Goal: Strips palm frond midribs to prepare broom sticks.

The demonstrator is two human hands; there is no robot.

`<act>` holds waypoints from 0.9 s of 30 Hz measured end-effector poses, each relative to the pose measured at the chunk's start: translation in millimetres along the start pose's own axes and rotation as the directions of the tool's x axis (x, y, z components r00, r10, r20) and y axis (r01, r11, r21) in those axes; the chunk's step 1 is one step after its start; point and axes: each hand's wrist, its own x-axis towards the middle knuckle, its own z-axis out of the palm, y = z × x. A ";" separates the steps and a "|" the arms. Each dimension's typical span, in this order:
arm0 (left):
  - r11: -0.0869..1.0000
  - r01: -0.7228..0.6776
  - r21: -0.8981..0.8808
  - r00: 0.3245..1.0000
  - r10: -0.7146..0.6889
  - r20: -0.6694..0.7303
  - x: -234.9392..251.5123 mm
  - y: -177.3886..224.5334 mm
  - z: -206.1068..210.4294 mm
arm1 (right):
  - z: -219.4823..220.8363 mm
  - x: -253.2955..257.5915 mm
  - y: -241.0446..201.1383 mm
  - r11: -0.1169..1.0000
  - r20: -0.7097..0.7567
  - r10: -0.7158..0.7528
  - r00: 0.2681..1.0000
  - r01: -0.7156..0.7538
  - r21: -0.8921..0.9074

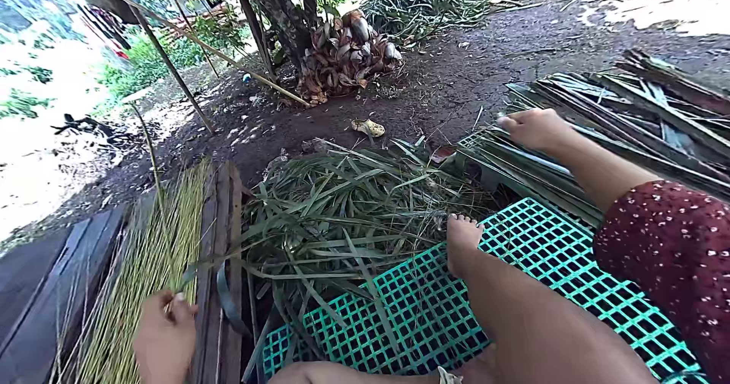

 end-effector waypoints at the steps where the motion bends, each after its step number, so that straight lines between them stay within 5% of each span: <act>1: 0.995 -0.031 -0.090 0.999 0.034 0.031 -2.7 22.1 15.6 | 10.3 -12.5 -33.5 0.994 0.094 -0.096 0.991 0.090 0.068; 4: 0.931 -0.134 -0.340 0.979 0.178 0.101 -13.7 84.3 56.1 | 47.5 -60.5 -124.1 0.890 0.335 -0.396 0.855 0.266 0.371; 8: 0.797 -0.253 -0.548 0.936 0.346 0.071 -39.3 157.3 88.8 | 91.5 -118.2 -205.6 0.727 0.454 -0.583 0.674 0.182 0.662; 11: 0.701 -0.274 -0.659 0.920 0.392 0.034 -51.3 181.9 97.7 | 111.0 -135.8 -219.6 0.658 0.404 -0.549 0.732 0.079 0.749; 16: 0.539 0.048 -0.841 0.978 0.146 0.150 -45.4 183.0 104.5 | 103.8 -147.2 -198.1 0.636 0.302 -0.489 0.819 0.097 0.765; 19: 0.615 0.107 -0.781 0.994 -0.065 0.085 -18.9 154.0 132.7 | 90.3 -144.4 -184.2 0.586 0.063 -0.490 0.869 0.275 0.762; 22: 0.826 0.199 -0.527 0.980 -0.155 0.126 5.6 104.9 162.6 | 78.3 -129.3 -165.6 0.472 -0.229 -0.404 0.886 0.416 0.777; 25: 0.969 0.241 -0.051 0.878 -0.196 0.437 16.4 76.0 173.0 | 69.6 -122.9 -154.5 0.386 -0.311 -0.308 0.899 0.417 0.823; 27: 0.984 0.146 0.100 0.782 -0.177 0.597 18.9 88.6 169.4 | 69.7 -121.2 -153.7 0.393 -0.273 -0.313 0.910 0.386 0.834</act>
